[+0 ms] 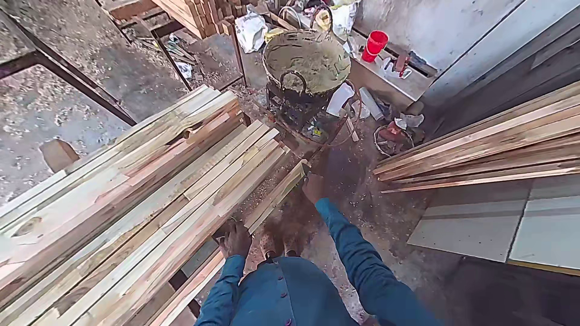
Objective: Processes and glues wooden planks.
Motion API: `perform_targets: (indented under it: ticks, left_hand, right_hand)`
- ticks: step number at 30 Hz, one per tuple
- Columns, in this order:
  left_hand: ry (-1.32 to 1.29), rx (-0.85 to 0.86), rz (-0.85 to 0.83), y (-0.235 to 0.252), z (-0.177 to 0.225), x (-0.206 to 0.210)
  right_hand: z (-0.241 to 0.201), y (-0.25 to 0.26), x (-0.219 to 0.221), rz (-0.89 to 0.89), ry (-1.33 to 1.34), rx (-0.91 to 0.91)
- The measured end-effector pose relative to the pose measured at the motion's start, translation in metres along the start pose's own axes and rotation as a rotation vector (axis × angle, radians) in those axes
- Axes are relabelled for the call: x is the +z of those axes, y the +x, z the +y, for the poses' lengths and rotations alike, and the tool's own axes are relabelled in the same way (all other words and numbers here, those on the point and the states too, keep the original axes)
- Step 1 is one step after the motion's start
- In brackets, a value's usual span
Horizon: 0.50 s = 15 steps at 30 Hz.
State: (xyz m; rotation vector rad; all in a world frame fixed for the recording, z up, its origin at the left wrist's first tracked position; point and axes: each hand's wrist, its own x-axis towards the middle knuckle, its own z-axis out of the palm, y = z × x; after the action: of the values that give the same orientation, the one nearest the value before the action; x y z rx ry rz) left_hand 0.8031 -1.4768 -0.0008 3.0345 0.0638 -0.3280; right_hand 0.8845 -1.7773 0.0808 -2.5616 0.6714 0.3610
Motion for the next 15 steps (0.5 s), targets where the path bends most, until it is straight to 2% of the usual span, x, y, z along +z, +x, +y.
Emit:
perform_targets:
  ticks: [3,8,10,13,15]
  left_hand:
    - [-0.008,0.005,0.015,0.004,-0.002,-0.001]
    - [-0.013,-0.045,-0.164,0.006,0.0,-0.018]
    - [-0.028,-0.056,-0.219,0.01,0.001,-0.025]
    - [-0.065,-0.038,-0.263,0.018,-0.008,-0.026]
    - [-0.126,-0.034,-0.299,0.022,-0.025,-0.024]
  right_hand:
    - [-0.028,-0.021,0.006,-0.132,0.005,0.077]
    - [-0.074,-0.128,0.051,-0.397,-0.151,-0.076]
    - [-0.08,-0.149,0.05,-0.484,-0.214,-0.113]
    - [-0.068,-0.14,0.042,-0.433,-0.142,-0.14]
    - [-0.052,-0.115,0.047,-0.286,-0.051,-0.18]
